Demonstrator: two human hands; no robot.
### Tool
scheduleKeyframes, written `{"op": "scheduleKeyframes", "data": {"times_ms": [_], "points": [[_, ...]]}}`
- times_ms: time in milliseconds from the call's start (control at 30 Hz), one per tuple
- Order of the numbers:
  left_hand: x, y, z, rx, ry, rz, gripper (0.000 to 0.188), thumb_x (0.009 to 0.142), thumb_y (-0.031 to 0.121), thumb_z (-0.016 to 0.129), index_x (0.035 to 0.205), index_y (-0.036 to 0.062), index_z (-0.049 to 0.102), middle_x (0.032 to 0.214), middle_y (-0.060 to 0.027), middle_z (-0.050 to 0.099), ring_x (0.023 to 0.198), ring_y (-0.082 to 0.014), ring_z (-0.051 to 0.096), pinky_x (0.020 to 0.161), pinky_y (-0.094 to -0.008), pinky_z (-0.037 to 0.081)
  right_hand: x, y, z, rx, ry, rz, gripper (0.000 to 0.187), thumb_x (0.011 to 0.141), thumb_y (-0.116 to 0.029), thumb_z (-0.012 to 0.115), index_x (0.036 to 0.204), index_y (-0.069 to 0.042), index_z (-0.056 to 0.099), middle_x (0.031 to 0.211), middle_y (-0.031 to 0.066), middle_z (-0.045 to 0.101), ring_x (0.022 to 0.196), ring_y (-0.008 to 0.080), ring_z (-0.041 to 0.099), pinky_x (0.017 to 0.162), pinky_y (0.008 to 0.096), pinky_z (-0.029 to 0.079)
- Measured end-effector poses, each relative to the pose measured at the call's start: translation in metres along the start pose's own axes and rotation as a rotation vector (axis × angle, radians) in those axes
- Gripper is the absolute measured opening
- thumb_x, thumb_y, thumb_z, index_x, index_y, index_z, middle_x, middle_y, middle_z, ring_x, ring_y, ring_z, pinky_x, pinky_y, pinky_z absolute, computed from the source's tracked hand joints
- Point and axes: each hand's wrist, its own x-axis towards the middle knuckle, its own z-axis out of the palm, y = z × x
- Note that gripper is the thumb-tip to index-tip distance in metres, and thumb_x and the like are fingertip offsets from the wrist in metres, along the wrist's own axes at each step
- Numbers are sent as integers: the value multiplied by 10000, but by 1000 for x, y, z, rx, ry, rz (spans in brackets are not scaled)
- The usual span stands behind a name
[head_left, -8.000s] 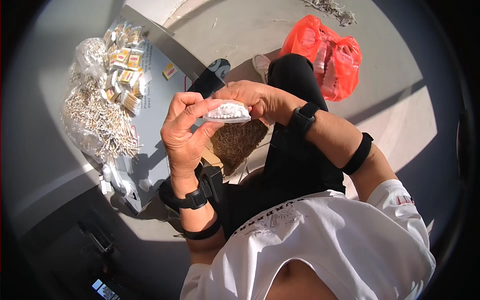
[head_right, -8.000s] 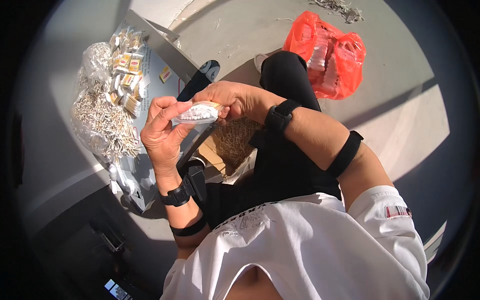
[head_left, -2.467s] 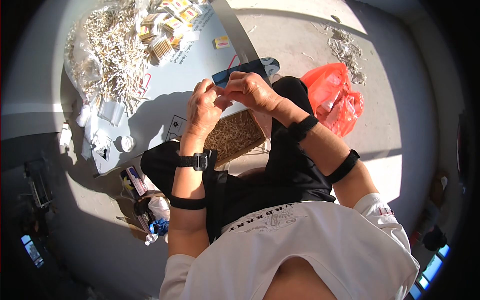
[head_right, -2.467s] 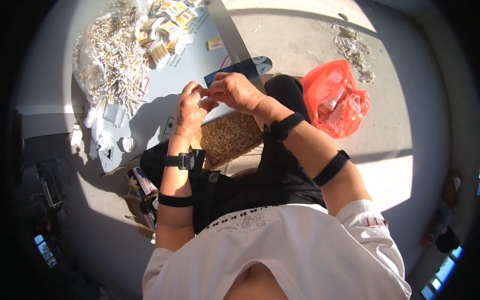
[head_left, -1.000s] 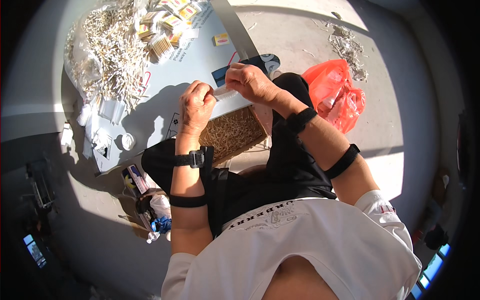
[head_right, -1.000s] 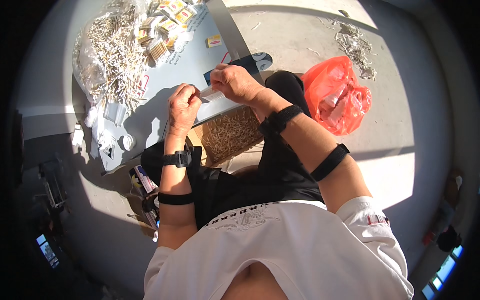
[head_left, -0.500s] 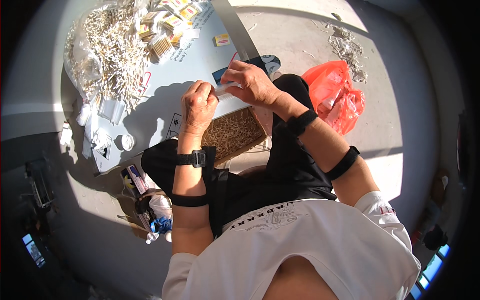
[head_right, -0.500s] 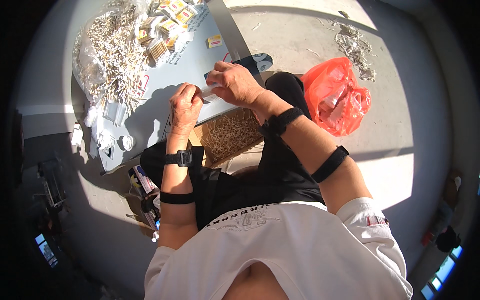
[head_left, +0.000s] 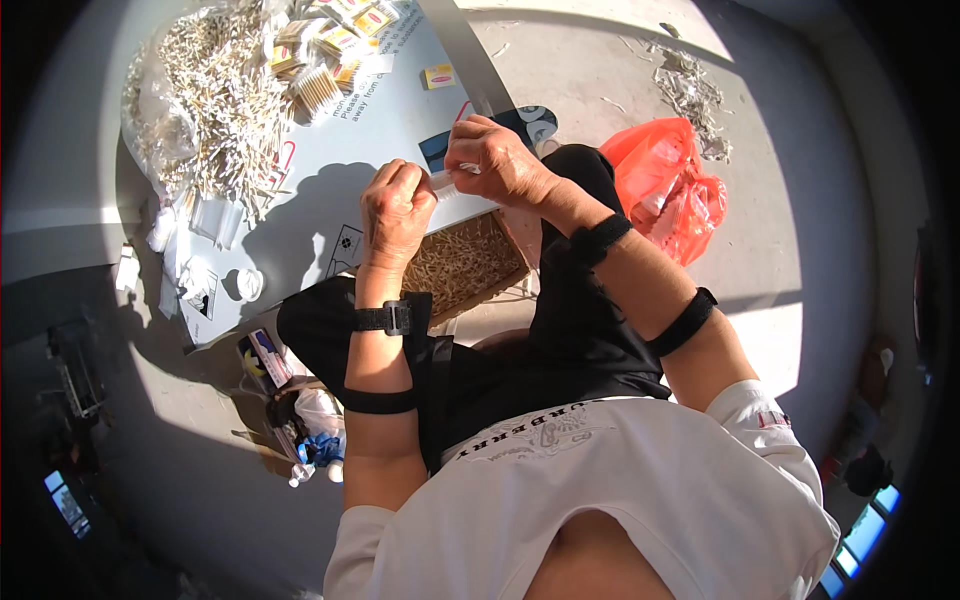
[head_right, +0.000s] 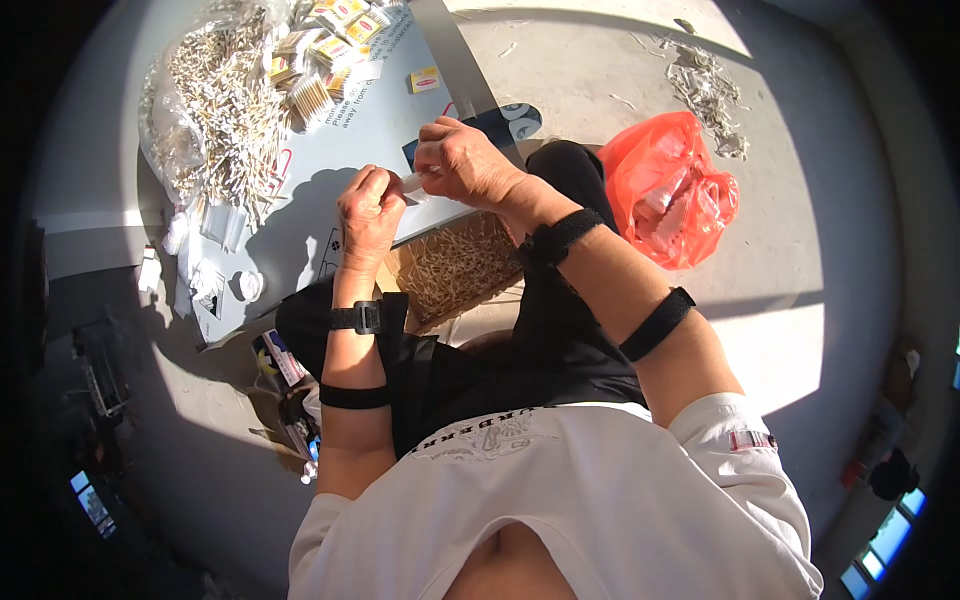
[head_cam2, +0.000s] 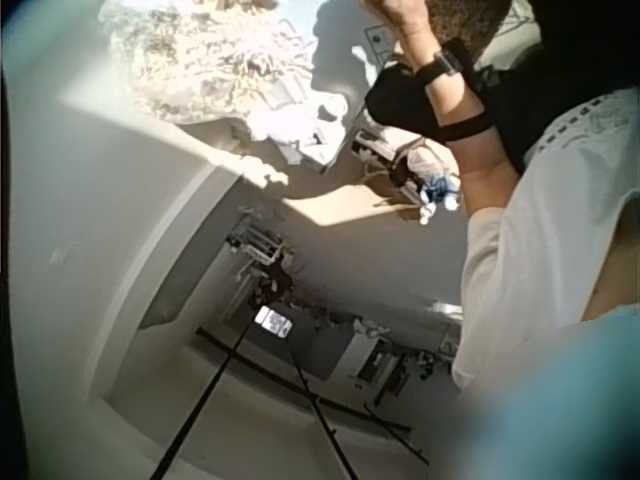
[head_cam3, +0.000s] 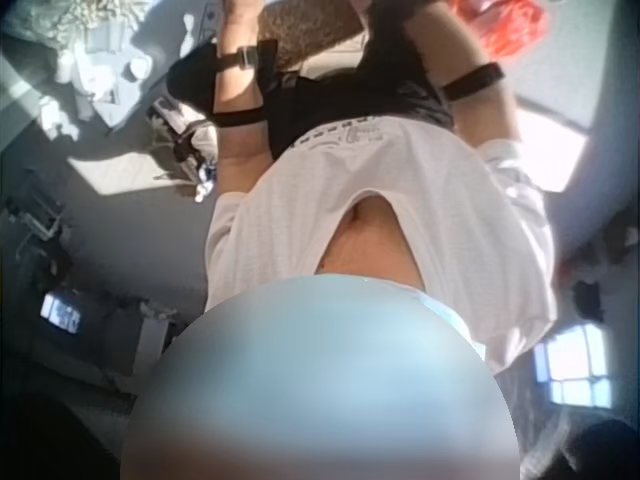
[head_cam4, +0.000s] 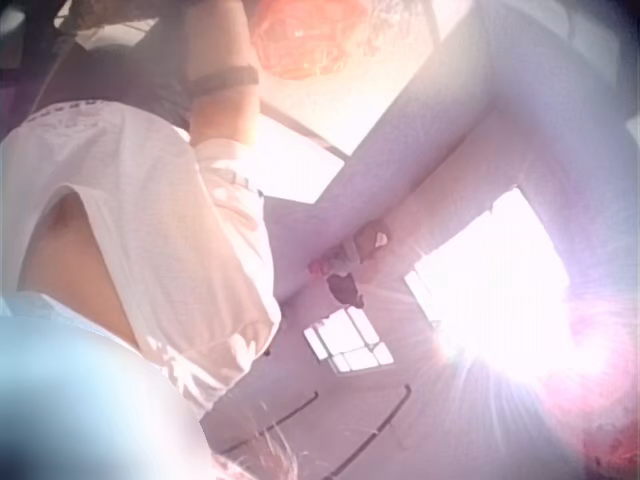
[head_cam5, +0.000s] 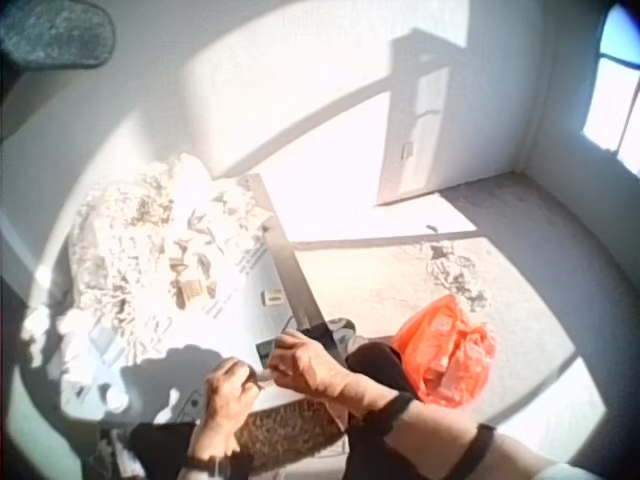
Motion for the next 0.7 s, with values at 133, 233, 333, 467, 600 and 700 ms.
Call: {"op": "scheduleKeyframes", "data": {"times_ms": [133, 233, 333, 467, 600, 700], "points": [[-1, 0, 0, -24, -3, 5, 130, 691, -84, 606, 732, 17, 534, 712, -107, 566, 682, -315, 588, 593, -396, 481, -5, 6, -11, 26, -4, 21, 78, 676, 3, 672, 741, -24, 638, 815, 80, 592, 849, 271, 586, 740, 354, 501], [1, 2, 3, -27, 15, 11, 141, 687, -88, 609, 727, 19, 527, 701, -109, 555, 666, -315, 581, 582, -393, 474, -8, 11, -19, 40, 24, 9, 74, 672, -1, 677, 735, -19, 641, 816, 82, 595, 846, 272, 591, 739, 356, 504], [1, -1, 2, -18, 26, 2, 152, 687, -94, 611, 726, 23, 521, 691, -109, 545, 655, -314, 576, 570, -397, 467, -12, 12, -29, 20, -3, 95, 80, 670, 4, 645, 746, -24, 650, 814, 78, 596, 841, 268, 595, 732, 355, 505], [0, -1, 4, -23, 25, 30, 156, 696, -92, 624, 728, 23, 523, 694, -109, 549, 660, -311, 581, 576, -400, 471, -15, 2, -25, 145, 43, 231, 148, 671, -3, 620, 806, -31, 674, 848, 60, 597, 839, 226, 606, 750, 319, 496], [3, 6, 5, -34, 8, 3, 147, 701, -86, 633, 735, 19, 537, 709, -108, 567, 675, -313, 590, 591, -394, 480, -11, -8, -13, 249, -18, 352, 153, 688, -59, 667, 837, -32, 690, 880, 60, 593, 824, 199, 606, 765, 300, 486], [2, 7, 6, -29, -5, 4, 134, 707, -77, 637, 744, 17, 550, 724, -106, 583, 691, -311, 600, 606, -391, 488, -6, -11, -8, 276, -56, 464, 141, 702, -88, 691, 829, -27, 694, 853, 70, 594, 795, 178, 600, 738, 291, 483]]}}
